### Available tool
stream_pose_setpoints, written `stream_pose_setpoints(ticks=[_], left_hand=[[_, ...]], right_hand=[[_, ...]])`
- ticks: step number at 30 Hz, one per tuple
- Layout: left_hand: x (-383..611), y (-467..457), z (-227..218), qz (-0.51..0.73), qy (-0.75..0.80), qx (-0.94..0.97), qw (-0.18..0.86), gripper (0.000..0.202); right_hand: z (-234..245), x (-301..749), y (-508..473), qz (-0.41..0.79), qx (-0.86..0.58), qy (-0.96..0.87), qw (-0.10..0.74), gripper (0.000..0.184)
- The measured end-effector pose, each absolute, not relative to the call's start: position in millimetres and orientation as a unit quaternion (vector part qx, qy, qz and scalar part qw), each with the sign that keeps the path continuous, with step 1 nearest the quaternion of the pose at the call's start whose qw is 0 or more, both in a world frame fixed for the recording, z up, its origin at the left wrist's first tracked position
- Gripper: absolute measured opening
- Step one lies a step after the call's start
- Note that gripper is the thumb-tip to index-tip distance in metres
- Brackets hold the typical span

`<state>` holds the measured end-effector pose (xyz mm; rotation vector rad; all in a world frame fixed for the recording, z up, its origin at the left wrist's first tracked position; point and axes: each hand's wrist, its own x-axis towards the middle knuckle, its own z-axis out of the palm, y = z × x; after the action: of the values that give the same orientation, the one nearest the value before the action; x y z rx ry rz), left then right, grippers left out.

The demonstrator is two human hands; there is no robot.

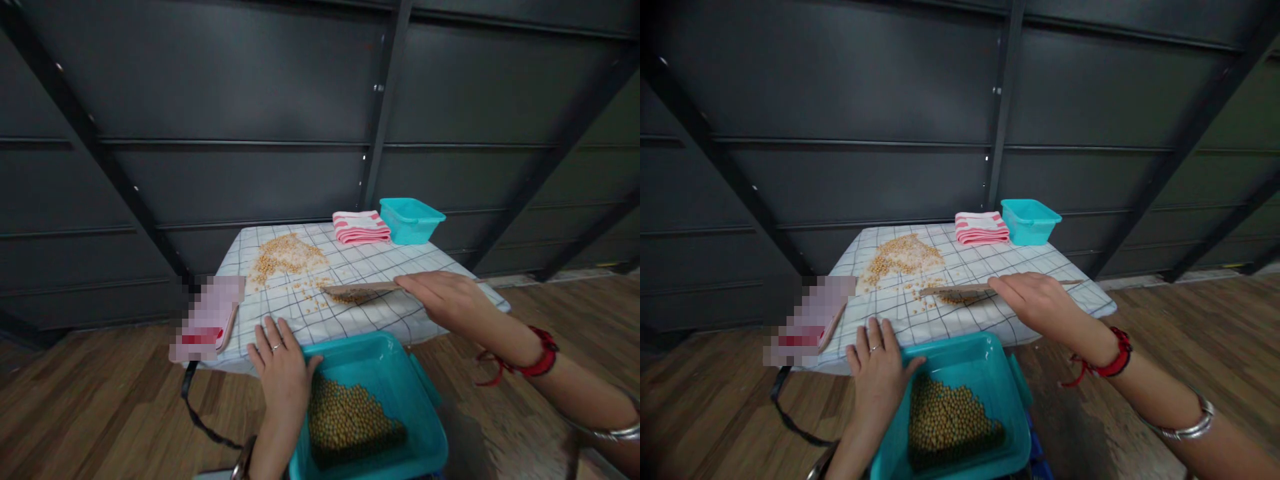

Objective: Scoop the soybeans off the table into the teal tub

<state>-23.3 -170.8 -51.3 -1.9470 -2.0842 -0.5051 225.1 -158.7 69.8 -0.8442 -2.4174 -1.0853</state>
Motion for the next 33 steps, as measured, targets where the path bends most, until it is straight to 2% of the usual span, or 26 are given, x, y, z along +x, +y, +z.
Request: stream_pose_setpoints(ticks=[12,18,24,33], left_hand=[[-23,-172,-51,-0.169,-0.715,-0.666,0.131,0.078],[-23,-171,-50,-0.177,-0.715,-0.667,0.111,0.078],[-22,-171,-46,-0.175,-0.726,-0.661,0.075,0.077],[-22,-172,-46,-0.166,-0.721,-0.667,0.086,0.079]], right_hand=[[67,213,-170,-0.314,-0.299,-0.880,0.193,0.027],[73,224,-165,-0.391,-0.311,-0.850,0.166,0.037],[66,229,-169,-0.353,-0.344,-0.860,0.135,0.039],[68,221,-181,-0.312,-0.319,-0.877,0.177,0.030]])
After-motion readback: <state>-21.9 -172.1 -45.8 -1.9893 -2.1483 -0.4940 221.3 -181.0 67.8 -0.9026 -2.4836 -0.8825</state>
